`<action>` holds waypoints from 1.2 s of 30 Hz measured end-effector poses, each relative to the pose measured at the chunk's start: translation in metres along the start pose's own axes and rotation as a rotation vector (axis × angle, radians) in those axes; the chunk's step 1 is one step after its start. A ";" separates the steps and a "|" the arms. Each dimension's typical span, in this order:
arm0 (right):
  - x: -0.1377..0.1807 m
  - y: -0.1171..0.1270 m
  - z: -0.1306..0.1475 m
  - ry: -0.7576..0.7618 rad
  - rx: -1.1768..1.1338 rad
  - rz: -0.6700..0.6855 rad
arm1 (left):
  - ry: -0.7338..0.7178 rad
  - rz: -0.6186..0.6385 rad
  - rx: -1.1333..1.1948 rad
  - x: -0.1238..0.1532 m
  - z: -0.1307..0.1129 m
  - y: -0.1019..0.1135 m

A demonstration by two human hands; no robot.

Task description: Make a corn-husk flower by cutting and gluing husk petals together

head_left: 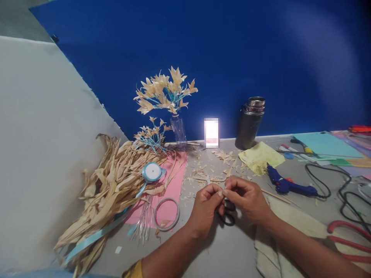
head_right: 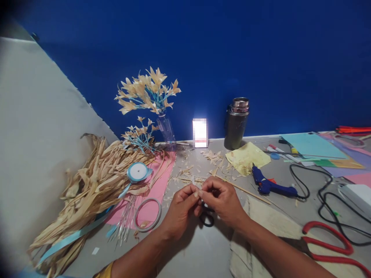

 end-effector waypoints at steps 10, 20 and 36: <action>-0.008 0.007 0.001 0.155 0.116 0.038 | 0.047 0.051 -0.122 -0.007 -0.017 0.012; -0.010 0.008 -0.004 0.229 0.146 0.123 | 0.201 0.135 -0.097 -0.014 -0.012 0.020; -0.004 0.002 -0.011 -0.140 -0.056 -0.061 | -0.323 0.006 -0.748 -0.012 -0.032 -0.003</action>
Point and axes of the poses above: each hand's wrist, its own x-axis away from the middle knuckle, its own y-axis out of the back of the hand, z = x × y, the point moved 2 cm from there along -x, towards the middle knuckle, and after that the axes turned 8 degrees about x, right-handed, at the moved point
